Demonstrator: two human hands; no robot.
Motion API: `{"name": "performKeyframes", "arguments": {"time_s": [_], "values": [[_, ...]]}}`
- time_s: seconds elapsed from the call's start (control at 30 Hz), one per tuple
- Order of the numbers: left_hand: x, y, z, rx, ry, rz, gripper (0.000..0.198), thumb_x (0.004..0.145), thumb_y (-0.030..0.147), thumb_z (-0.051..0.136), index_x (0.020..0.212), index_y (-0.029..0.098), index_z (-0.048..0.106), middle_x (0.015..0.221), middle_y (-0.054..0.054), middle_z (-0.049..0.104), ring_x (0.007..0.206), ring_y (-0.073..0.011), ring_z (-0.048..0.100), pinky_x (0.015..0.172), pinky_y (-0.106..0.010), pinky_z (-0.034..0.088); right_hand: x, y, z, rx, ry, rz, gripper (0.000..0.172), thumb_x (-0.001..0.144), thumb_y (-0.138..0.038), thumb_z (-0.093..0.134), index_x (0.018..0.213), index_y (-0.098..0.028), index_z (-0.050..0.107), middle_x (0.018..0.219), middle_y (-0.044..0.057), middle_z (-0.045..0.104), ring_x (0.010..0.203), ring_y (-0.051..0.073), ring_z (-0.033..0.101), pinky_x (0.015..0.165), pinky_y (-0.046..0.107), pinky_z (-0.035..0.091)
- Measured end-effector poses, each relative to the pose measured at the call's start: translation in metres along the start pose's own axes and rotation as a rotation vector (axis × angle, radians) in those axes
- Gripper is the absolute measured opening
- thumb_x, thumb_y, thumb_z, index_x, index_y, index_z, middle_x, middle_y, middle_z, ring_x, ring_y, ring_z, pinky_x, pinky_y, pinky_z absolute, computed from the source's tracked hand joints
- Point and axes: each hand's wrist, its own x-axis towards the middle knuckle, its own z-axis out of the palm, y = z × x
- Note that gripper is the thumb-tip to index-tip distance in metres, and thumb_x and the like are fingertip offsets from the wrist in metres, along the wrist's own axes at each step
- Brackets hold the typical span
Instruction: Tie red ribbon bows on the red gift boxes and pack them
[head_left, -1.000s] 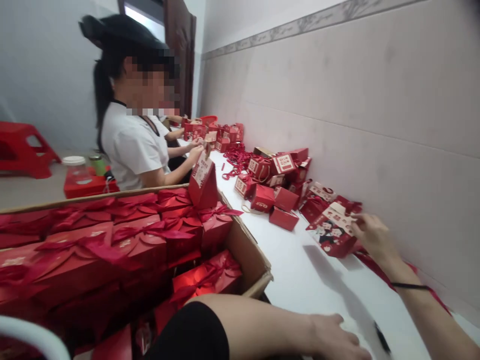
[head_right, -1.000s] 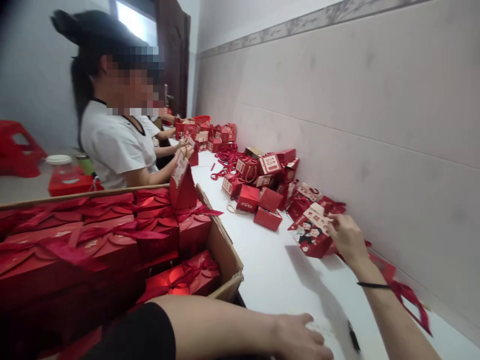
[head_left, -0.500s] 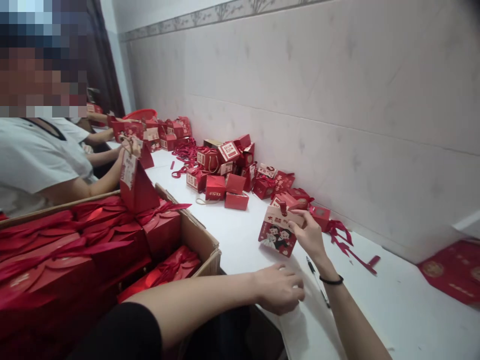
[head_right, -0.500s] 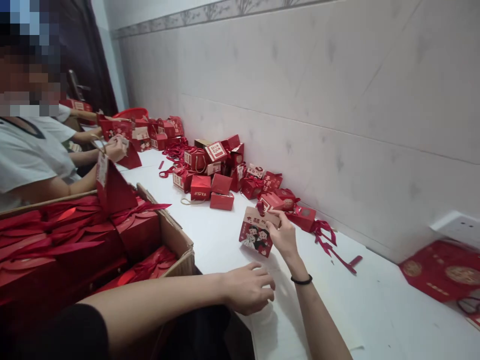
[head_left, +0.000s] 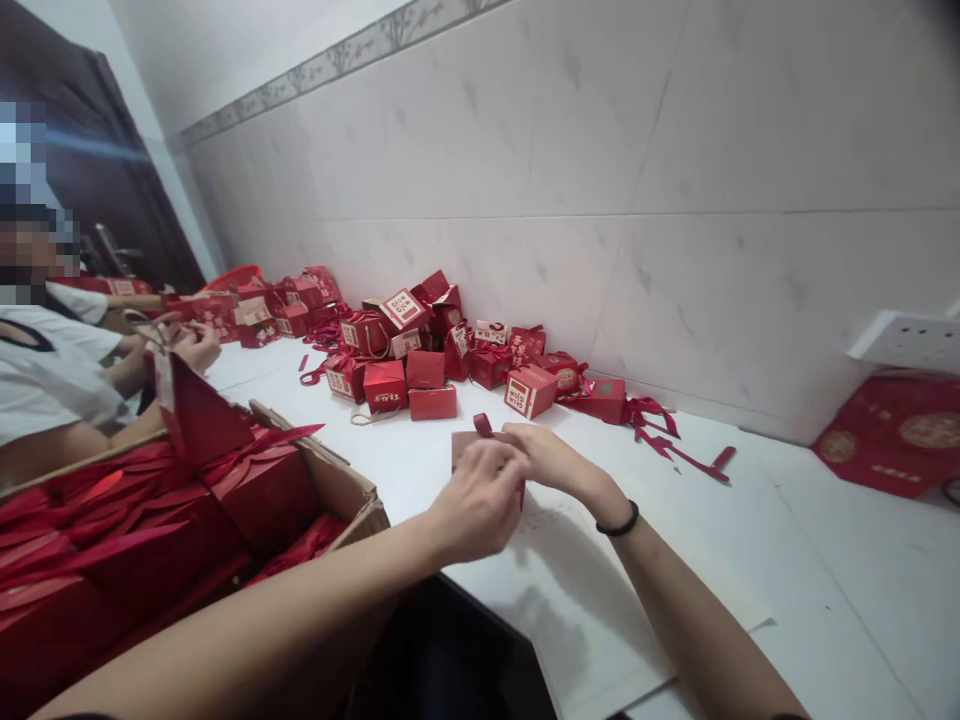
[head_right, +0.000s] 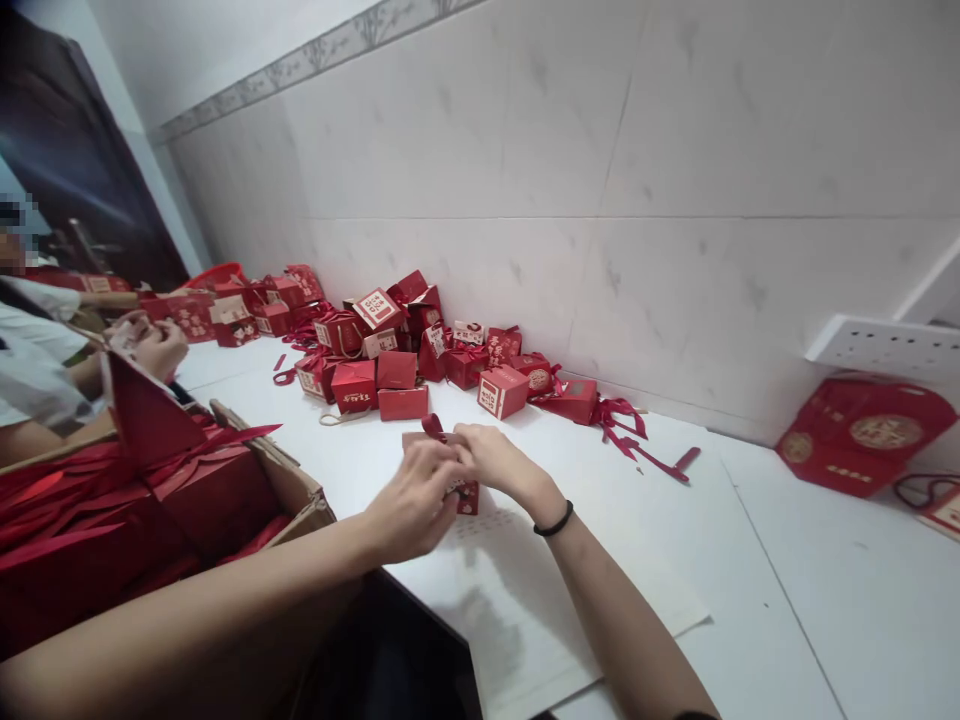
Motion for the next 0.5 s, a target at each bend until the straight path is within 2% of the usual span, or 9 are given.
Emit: {"name": "performKeyframes", "arguments": {"time_s": [0.1, 0.17, 0.23, 0.3, 0.4, 0.5], "values": [[-0.002, -0.017, -0.008, 0.001, 0.195, -0.23, 0.023, 0.077, 0.011, 0.042, 0.1, 0.016, 0.043, 0.102, -0.01, 0.042, 0.101, -0.0227, 0.041, 0.087, -0.04, 0.037, 0.003, 0.002, 0.003, 0.014, 0.009, -0.017, 0.012, 0.086, -0.012, 0.046, 0.075, -0.016, 0.05, 0.073, 0.001, 0.056, 0.065, 0.013, 0.05, 0.058, 0.022, 0.033], [-0.007, -0.03, -0.011, -0.025, 0.235, -0.351, 0.024, 0.077, 0.012, 0.044, 0.101, 0.017, 0.041, 0.109, -0.011, 0.039, 0.109, -0.0241, 0.038, 0.092, -0.044, 0.034, 0.005, 0.003, 0.004, 0.029, 0.007, -0.033, 0.011, 0.086, -0.012, 0.047, 0.077, -0.016, 0.051, 0.074, 0.001, 0.056, 0.066, 0.013, 0.05, 0.059, 0.022, 0.033], [-0.012, -0.042, -0.013, -0.106, 0.206, -0.436, 0.023, 0.078, 0.016, 0.047, 0.1, 0.018, 0.041, 0.116, -0.012, 0.036, 0.118, -0.0255, 0.033, 0.096, -0.046, 0.032, 0.007, 0.002, 0.006, 0.052, -0.003, -0.052, 0.01, 0.086, -0.014, 0.049, 0.076, -0.016, 0.051, 0.073, 0.0, 0.055, 0.066, 0.013, 0.049, 0.059, 0.022, 0.033], [-0.015, -0.051, -0.013, -0.246, 0.142, -0.494, 0.02, 0.08, 0.023, 0.048, 0.099, 0.018, 0.043, 0.118, -0.013, 0.036, 0.119, -0.0257, 0.034, 0.095, -0.044, 0.035, 0.009, -0.002, 0.008, 0.08, -0.013, -0.074, 0.009, 0.085, -0.013, 0.049, 0.077, -0.016, 0.051, 0.074, 0.001, 0.055, 0.066, 0.014, 0.05, 0.059, 0.022, 0.034], [-0.016, -0.056, -0.012, -0.554, 0.058, -0.594, 0.021, 0.084, 0.031, 0.044, 0.099, 0.018, 0.043, 0.109, -0.011, 0.048, 0.103, -0.0211, 0.051, 0.084, -0.037, 0.044, 0.009, -0.011, 0.011, 0.13, -0.015, -0.116, 0.009, 0.084, -0.008, 0.048, 0.085, -0.016, 0.052, 0.08, 0.002, 0.057, 0.07, 0.014, 0.051, 0.062, 0.022, 0.035], [-0.014, -0.054, -0.011, -0.733, 0.056, -0.645, 0.021, 0.084, 0.034, 0.044, 0.098, 0.019, 0.039, 0.092, -0.005, 0.057, 0.085, -0.0165, 0.058, 0.076, -0.032, 0.047, 0.008, -0.016, 0.012, 0.142, -0.016, -0.126, 0.012, 0.083, -0.006, 0.048, 0.087, -0.016, 0.052, 0.08, 0.001, 0.058, 0.069, 0.014, 0.052, 0.062, 0.022, 0.036]]}}
